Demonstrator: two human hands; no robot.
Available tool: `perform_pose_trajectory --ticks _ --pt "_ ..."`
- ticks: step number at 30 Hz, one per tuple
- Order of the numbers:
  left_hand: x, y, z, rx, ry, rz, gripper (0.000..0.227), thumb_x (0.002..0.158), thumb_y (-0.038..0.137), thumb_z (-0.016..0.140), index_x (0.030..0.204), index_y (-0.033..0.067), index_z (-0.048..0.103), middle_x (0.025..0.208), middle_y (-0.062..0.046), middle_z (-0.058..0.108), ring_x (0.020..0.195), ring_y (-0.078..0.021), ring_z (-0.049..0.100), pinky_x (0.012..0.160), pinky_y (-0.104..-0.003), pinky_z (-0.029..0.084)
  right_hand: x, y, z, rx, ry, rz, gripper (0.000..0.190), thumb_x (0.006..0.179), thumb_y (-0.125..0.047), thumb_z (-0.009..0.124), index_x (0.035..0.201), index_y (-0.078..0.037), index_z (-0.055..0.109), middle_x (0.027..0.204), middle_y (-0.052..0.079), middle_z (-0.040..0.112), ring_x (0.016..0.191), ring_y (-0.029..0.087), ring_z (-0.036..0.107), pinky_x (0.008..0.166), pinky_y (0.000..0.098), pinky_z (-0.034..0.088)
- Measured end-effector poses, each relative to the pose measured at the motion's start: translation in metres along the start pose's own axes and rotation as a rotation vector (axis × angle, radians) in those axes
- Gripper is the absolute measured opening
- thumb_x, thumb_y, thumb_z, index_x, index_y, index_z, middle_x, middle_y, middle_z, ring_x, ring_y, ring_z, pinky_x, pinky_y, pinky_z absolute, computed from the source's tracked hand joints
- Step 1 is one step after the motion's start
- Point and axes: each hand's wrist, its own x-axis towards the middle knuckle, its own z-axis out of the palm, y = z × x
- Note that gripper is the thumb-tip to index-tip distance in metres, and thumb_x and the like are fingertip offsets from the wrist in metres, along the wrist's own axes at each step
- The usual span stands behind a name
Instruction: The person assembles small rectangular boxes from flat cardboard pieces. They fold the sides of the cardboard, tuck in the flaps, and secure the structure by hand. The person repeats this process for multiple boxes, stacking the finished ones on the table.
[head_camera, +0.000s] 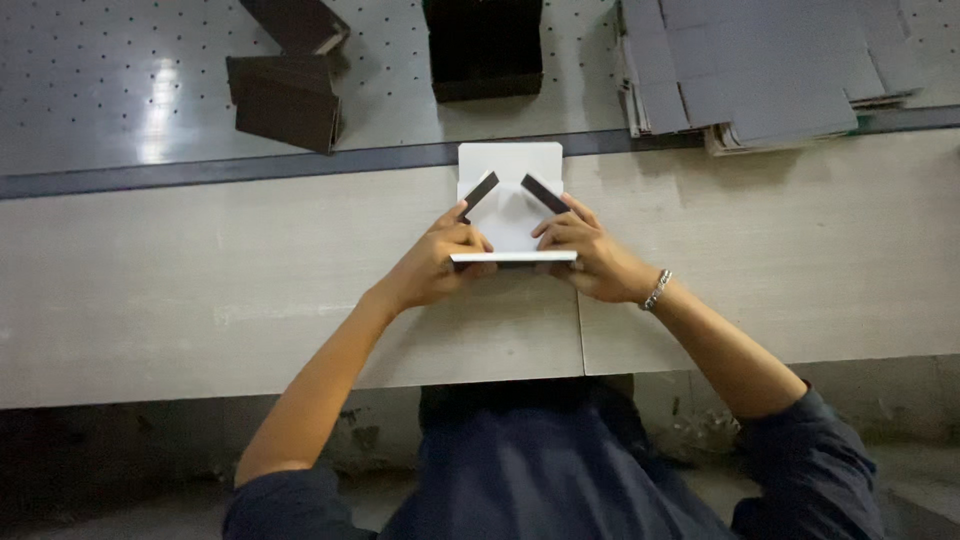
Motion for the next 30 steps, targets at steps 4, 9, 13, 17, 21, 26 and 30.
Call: perform_pose_trajectory --ticks 4,9,13,17,21,26,30 --pt "0.008 0.039 -0.019 -0.09 0.061 -0.182 0.022 0.089 0.021 0.079 0.11 0.0201 0.073 0.111 0.004 0.076 0.114 -0.0153 0.07 0.129 -0.048 0.01 0.013 -0.031 -0.01 0.129 0.209 0.13 0.01 0.084 -0.01 0.081 0.09 -0.007 0.073 0.087 0.004 0.074 0.116 0.027 0.068 0.125 0.053 0.014" --pt "0.005 0.017 0.001 -0.067 0.154 -0.31 0.059 0.087 0.032 0.082 0.131 0.0146 0.047 0.126 -0.007 0.068 0.117 -0.0257 0.067 0.129 -0.053 0.009 0.0 0.005 0.033 -0.051 0.542 0.225 0.064 0.088 -0.013 0.08 0.137 -0.001 0.041 0.108 0.007 0.076 0.106 0.024 0.072 0.113 0.0455 0.039" --pt "0.005 0.016 0.002 0.114 0.189 -0.242 0.057 0.092 0.041 0.077 0.13 0.0123 0.045 0.131 -0.006 0.061 0.127 -0.0276 0.059 0.127 -0.057 0.018 0.0 -0.006 0.021 -0.169 0.413 0.303 0.032 0.087 -0.027 0.082 0.117 -0.021 0.071 0.11 -0.001 0.066 0.108 0.022 0.066 0.1 0.0406 0.05" --pt "-0.001 0.001 0.009 0.465 0.112 -0.099 0.034 0.093 0.054 0.067 0.103 0.0216 0.065 0.103 0.0 0.051 0.114 -0.0234 0.054 0.118 -0.057 0.033 0.001 -0.017 0.013 -0.465 0.231 0.223 0.028 0.088 -0.049 0.074 0.091 -0.021 0.074 0.102 0.0 0.064 0.103 0.025 0.064 0.098 0.04 0.047" --pt "0.002 0.011 0.007 0.802 -0.034 0.025 0.066 0.09 0.08 0.043 0.098 0.0183 0.066 0.093 -0.003 0.068 0.111 -0.0223 0.058 0.12 -0.066 0.024 0.0 -0.009 0.018 -0.672 0.113 0.06 0.038 0.069 -0.044 0.085 0.093 -0.018 0.071 0.085 0.0 0.07 0.103 0.021 0.06 0.118 0.0532 0.028" --pt "0.004 0.009 0.029 0.876 -0.119 0.024 0.02 0.089 0.032 0.064 0.087 0.0125 0.071 0.08 -0.008 0.073 0.101 -0.0248 0.064 0.119 -0.068 0.026 0.018 -0.034 0.016 -0.812 0.058 -0.008 0.01 0.071 -0.022 0.079 0.078 -0.019 0.071 0.074 -0.002 0.073 0.089 0.019 0.064 0.122 0.0593 0.021" --pt "0.014 0.042 0.034 0.821 -0.166 0.044 0.026 0.084 0.035 0.072 0.086 0.0088 0.073 0.079 -0.009 0.074 0.093 -0.0233 0.067 0.119 -0.065 0.027 0.018 -0.02 0.048 -0.675 -0.169 -0.083 0.021 0.079 -0.022 0.07 0.095 -0.012 0.06 0.093 0.007 0.062 0.086 0.026 0.06 0.075 0.045 0.053"
